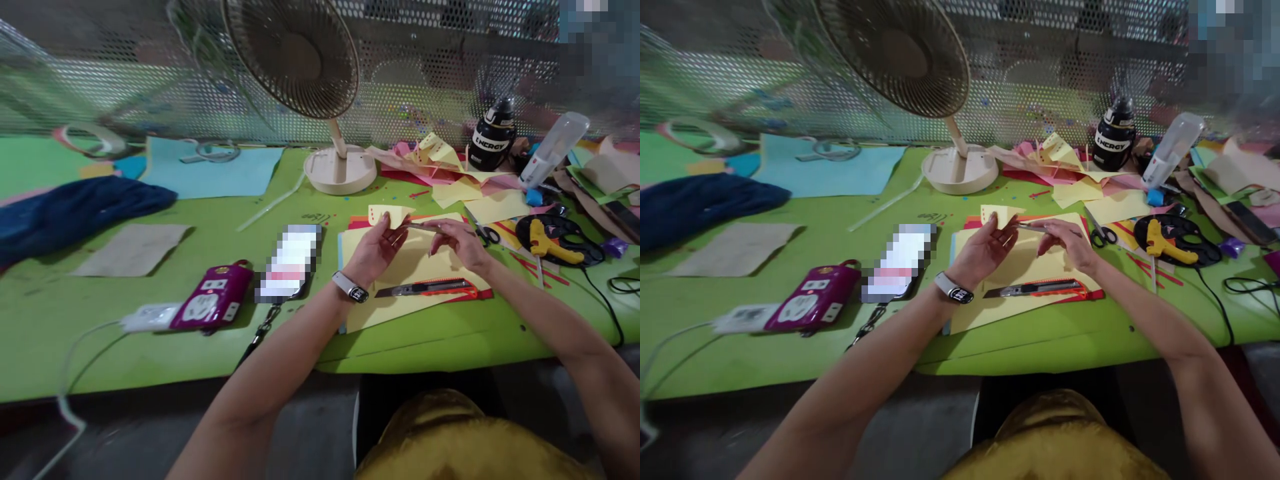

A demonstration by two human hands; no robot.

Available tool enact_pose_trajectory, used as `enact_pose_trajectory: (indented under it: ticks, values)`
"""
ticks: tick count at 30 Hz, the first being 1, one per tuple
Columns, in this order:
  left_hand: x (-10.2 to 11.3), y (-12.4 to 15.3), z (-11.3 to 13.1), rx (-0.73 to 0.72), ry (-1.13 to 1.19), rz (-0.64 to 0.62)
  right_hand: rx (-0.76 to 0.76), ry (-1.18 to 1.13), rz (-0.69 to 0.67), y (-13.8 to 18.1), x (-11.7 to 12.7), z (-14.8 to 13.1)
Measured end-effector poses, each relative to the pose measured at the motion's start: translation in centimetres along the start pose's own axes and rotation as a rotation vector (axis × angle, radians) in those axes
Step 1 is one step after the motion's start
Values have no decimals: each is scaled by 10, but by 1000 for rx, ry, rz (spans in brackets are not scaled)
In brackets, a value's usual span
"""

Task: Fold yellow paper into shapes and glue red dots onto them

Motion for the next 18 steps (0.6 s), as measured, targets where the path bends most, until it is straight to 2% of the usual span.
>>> enact_pose_trajectory:
  ticks: [9,18]
  values:
    - [8,-13,12,-98,70,119,27,-90,281,-15,17,0]
    - [15,-23,4,-85,35,84,72,-72,313,-20,26,0]
Point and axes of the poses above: each hand's wrist, its own y-axis away from the middle knuckle, its own x-axis out of the back of the hand, z = x × y, the point moved 3 cm from there along -y, towards the middle knuckle, and after that the axes turned 13 degrees about z, right-handed, at the moved point
